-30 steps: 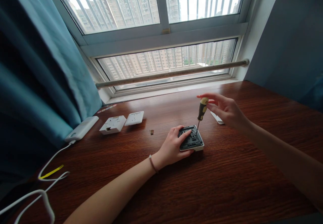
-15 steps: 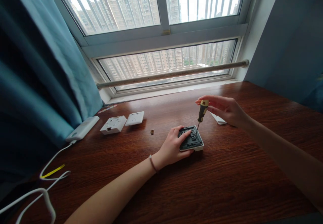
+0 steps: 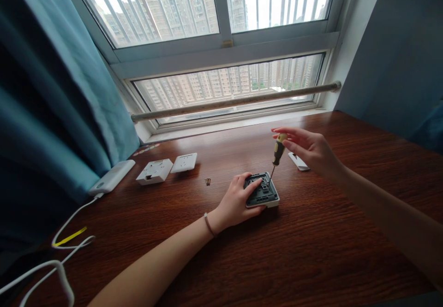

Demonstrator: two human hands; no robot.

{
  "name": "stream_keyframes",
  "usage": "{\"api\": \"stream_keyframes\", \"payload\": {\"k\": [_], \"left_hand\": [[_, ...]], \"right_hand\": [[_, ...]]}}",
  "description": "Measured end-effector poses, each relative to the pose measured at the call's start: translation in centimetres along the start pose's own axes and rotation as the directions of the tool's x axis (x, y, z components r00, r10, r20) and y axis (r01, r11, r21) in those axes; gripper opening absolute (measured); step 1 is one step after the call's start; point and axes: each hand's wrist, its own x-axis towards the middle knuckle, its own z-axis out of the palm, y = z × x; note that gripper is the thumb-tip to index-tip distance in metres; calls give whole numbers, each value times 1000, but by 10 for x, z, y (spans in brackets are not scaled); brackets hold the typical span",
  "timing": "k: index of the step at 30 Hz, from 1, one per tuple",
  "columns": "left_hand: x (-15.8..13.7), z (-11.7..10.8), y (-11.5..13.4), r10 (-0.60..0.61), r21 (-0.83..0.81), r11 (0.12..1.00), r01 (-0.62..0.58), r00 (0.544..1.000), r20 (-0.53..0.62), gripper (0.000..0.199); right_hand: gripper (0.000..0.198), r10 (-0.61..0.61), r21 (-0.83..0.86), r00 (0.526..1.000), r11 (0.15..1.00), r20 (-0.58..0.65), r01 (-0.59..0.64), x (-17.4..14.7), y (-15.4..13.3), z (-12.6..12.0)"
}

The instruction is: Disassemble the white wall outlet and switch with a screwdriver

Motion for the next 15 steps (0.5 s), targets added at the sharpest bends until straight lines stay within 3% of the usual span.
{"api": "stream_keyframes", "payload": {"k": [4, 10, 15], "left_hand": [[0, 0, 0, -1, 3, 1000, 1, 1000, 3, 67], [0, -1, 0, -2, 16, 1000, 2, 1000, 22, 67], [0, -1, 0, -2, 17, 1000, 2, 1000, 21, 67]], "right_hand": [[20, -51, -115, 991, 993, -120, 37, -1, 6, 0], [35, 59, 164, 998, 985, 26, -62, -2, -1, 0], [29, -1, 0, 999, 1000, -37, 1, -2, 0, 4]]}}
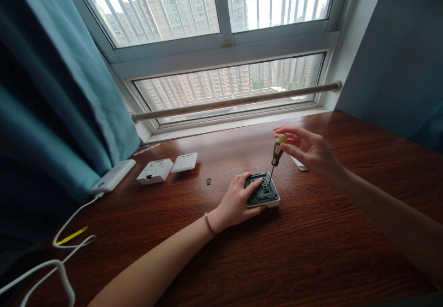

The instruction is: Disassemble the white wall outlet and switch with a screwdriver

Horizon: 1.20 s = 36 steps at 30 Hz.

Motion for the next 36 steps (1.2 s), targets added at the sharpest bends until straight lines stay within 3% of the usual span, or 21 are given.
{"api": "stream_keyframes", "payload": {"k": [4, 6, 11, 19, 26, 32, 36], "left_hand": [[-1, 1, 0, -1, 0, 1000, 1, 1000, -3, 67], [-1, 1, -1, -2, 0, 1000, 2, 1000, 1, 67], [-1, 0, -1, 4, 1, 1000, -4, 1000, 2, 67], [0, 0, -1, -5, 8, 1000, 5, 1000, 0, 67], [0, 1, -1, 0, 13, 1000, 0, 1000, 6, 67], [0, 1, -1, -4, 14, 1000, 4, 1000, 4, 68], [0, 1, -1, -1, 12, 1000, 0, 1000, 6, 67]], "right_hand": [[26, -43, -213, 989, 977, -139, 12, 0, 5, 0], [24, -12, -185, 989, 983, -149, -16, 1, 6, -2], [34, 59, 11, 998, 998, -27, -58, 2, 2, -4], [26, -9, -242, 982, 970, -187, -37, 0, 7, 0], [30, 85, 21, 996, 996, -34, -84, 3, 2, -3], [26, 53, -147, 983, 986, -174, -79, 1, 9, -2], [31, 60, -78, 990, 994, -131, -71, 1, 8, -2]]}}
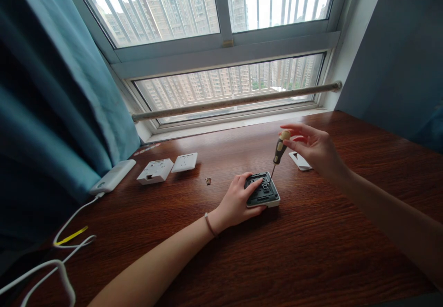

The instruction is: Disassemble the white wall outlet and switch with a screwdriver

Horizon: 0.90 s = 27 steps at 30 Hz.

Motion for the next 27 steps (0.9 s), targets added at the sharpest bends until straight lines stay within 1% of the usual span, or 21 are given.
{"api": "stream_keyframes", "payload": {"k": [2, 4, 6, 9, 11, 13, 17, 19, 24, 25, 27], "left_hand": [[0, 0, 0, 3, -2, 1000, -3, 1000, -2, 67], [0, 1, -1, 5, -3, 1000, -5, 1000, -7, 67], [0, 1, -1, 8, -2, 1000, -8, 1000, -10, 67], [0, 0, 0, 7, -6, 1000, -7, 1000, -14, 66], [0, 0, 0, 5, -11, 1000, -5, 1000, -17, 66], [0, -1, 0, 5, -16, 1000, -5, 1000, -19, 67], [0, 0, 0, 11, -20, 1000, -12, 1000, -25, 67], [0, 0, 0, 11, -20, 1000, -11, 1000, -27, 67], [0, -1, 1, 3, -16, 1000, -4, 1000, -17, 68], [0, -1, 1, 2, -12, 1000, -2, 1000, -13, 68], [0, -1, 1, 1, -8, 1000, -2, 1000, -6, 68]], "right_hand": [[31, -1, 69, 999, 998, 50, -3, 0, -3, 0], [27, 3, 80, 998, 997, 68, -9, -1, -5, 1], [26, 3, 24, 999, 1000, 39, -4, -1, -5, 2], [32, 2, -91, 999, 996, -55, -6, -2, -1, 3], [32, 13, -125, 996, 992, -89, -24, -2, 1, 2], [30, 15, -102, 997, 994, -77, -23, -1, 1, 1], [31, 2, 35, 1000, 999, 24, -3, -1, -3, 2], [29, 6, 47, 999, 999, 40, -8, -1, -4, 3], [27, 10, -72, 997, 997, -72, -15, -2, 0, 3], [27, 11, -76, 997, 997, -79, -18, -2, 0, 3], [28, 12, -28, 998, 1000, -55, -14, -2, 0, 2]]}}
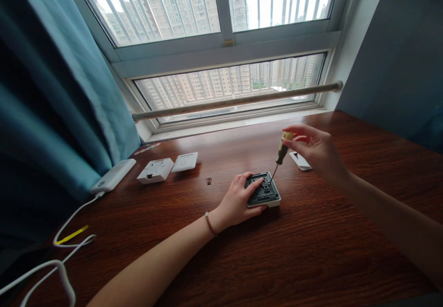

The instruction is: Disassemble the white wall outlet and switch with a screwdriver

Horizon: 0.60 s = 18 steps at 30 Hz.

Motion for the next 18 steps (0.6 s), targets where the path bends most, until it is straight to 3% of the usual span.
{"api": "stream_keyframes", "payload": {"k": [5, 12, 18], "left_hand": [[0, 1, -1, 8, -12, 1000, -8, 1000, -12, 67], [0, 0, 0, 2, -11, 1000, -2, 1000, -7, 68], [0, 0, -1, 10, -15, 1000, -10, 1000, -14, 68]], "right_hand": [[26, 11, 131, 995, 991, 103, -25, 0, -6, 0], [27, -25, -33, 1000, 999, -2, 25, 0, 2, 1], [33, 1, 122, 994, 992, 110, -14, 0, -7, 1]]}}
